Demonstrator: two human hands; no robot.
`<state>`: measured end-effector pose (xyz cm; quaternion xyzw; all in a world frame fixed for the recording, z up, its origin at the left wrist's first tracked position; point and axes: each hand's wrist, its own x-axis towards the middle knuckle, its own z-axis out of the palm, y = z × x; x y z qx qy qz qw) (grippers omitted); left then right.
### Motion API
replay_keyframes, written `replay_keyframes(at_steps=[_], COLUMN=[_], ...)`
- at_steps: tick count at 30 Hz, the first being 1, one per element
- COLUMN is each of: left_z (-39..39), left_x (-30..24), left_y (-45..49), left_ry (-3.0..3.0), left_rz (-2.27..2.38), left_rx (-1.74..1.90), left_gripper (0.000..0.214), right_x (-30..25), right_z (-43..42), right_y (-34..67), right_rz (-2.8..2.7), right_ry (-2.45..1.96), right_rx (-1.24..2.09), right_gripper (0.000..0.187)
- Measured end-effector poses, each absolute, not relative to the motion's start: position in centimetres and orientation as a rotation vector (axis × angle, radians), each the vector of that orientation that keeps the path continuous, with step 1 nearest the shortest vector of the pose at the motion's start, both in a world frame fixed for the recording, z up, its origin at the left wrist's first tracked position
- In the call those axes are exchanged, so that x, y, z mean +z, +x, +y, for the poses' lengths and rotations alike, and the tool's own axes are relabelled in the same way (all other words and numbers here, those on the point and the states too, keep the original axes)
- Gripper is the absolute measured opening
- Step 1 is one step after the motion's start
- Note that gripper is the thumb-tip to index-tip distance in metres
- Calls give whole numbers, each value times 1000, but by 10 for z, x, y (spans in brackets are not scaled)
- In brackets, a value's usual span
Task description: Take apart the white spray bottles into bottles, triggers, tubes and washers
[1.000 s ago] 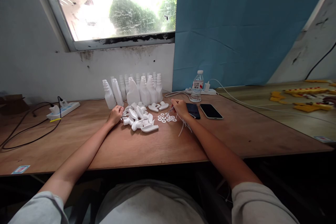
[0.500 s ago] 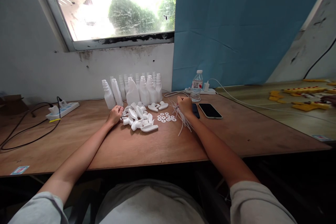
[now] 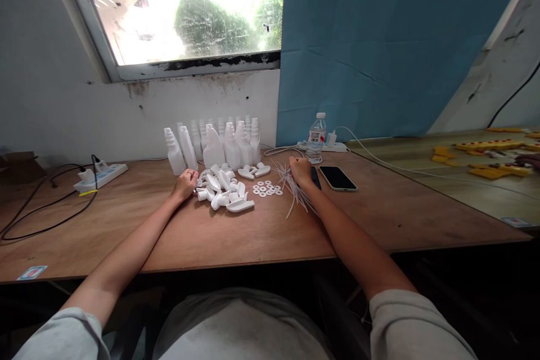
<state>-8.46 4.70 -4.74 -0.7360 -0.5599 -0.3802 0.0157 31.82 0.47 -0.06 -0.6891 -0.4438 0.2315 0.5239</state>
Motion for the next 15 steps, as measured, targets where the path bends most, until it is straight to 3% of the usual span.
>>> replay_keyframes(at_steps=[15], left_z=[46], left_x=[-47], left_y=[-84], left_ry=[-2290], left_rz=[-1745], left_rx=[-1188], left_gripper=[27], right_x=[-2], right_z=[2], right_y=[313], right_rz=[-986], right_ry=[-1537], right_rx=[776], right_gripper=[35])
